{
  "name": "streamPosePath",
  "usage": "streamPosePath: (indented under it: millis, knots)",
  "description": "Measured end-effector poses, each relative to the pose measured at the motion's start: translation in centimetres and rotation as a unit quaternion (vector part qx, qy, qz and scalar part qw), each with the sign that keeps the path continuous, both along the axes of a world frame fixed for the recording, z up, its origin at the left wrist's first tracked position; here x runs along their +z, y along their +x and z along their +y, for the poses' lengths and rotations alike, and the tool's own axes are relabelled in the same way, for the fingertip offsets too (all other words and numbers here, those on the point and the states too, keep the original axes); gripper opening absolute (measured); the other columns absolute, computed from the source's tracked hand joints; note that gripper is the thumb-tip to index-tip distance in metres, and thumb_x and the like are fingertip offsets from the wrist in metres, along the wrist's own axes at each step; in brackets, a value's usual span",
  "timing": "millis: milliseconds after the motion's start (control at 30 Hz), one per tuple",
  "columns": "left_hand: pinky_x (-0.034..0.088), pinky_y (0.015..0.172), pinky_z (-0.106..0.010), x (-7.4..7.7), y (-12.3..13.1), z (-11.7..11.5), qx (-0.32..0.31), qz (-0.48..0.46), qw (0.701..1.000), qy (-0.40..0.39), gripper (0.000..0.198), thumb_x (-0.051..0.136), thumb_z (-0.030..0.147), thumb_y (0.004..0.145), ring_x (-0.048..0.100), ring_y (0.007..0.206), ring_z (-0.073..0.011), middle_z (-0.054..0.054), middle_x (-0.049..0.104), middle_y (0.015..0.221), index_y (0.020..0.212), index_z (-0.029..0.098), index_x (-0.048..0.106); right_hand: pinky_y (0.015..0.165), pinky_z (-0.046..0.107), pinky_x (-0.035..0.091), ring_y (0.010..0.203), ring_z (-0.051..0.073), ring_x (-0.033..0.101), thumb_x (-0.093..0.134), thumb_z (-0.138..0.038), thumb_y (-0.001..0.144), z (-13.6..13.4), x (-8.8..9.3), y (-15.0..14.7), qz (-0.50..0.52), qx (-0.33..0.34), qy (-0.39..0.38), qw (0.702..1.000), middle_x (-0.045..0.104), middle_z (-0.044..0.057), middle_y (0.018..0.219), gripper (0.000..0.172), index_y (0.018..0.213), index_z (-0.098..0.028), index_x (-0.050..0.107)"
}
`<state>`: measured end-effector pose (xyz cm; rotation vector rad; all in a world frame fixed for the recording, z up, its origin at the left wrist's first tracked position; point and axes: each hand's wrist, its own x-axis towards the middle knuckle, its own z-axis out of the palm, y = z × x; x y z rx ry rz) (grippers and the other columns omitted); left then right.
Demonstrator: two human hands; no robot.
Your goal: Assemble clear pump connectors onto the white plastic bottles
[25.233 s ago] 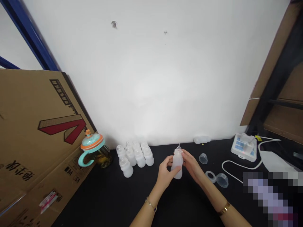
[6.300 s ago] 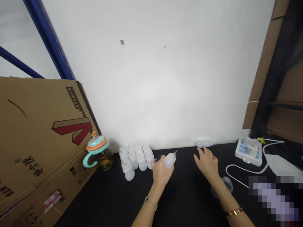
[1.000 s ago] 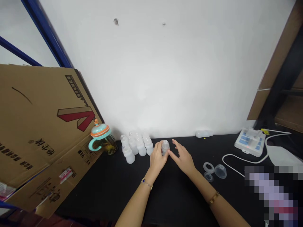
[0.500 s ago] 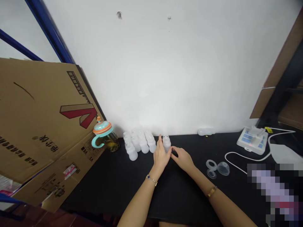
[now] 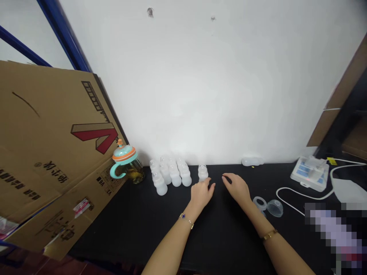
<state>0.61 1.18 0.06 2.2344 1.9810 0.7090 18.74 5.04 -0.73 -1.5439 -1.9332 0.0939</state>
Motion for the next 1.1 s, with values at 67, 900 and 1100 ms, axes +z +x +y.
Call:
streamPosePath:
  millis: [67,900,1100]
  knots:
    - [0.05,0.072,-0.031,0.1,-0.3,0.3,0.009,-0.009,1.0,-0.014,0.036,0.054,0.044,0.1,0.074,0.082,-0.0259,-0.006,0.076,0.085,0.126,0.025,0.069,0.097,0.042,0.052,0.108,0.029,0.07,0.048,-0.031,0.097,0.2,0.4,0.7,0.004,-0.017,0.009,1.0,0.077,0.007,0.116,0.031,0.111,-0.022,0.075]
    - [0.047,0.073,-0.03,0.2,-3.4,2.2,0.071,-0.064,0.994,-0.047,0.044,0.054,0.041,0.1,0.071,0.096,-0.0263,-0.008,0.075,0.097,0.136,0.016,0.06,0.081,0.041,0.052,0.107,0.035,0.07,0.058,-0.048,0.093,-2.0,6.5,8.6,-0.058,-0.217,-0.14,0.964,0.076,0.014,0.115,0.039,0.118,-0.022,0.074]
    - [0.045,0.07,-0.03,0.3,-3.4,2.2,0.068,-0.073,0.994,-0.053,0.042,0.053,0.041,0.1,0.071,0.094,-0.0253,-0.006,0.075,0.094,0.134,0.018,0.061,0.082,0.044,0.054,0.111,0.039,0.07,0.081,-0.053,0.072,-2.5,5.8,10.8,-0.106,-0.17,-0.246,0.948,0.075,0.015,0.121,0.054,0.118,-0.025,0.074]
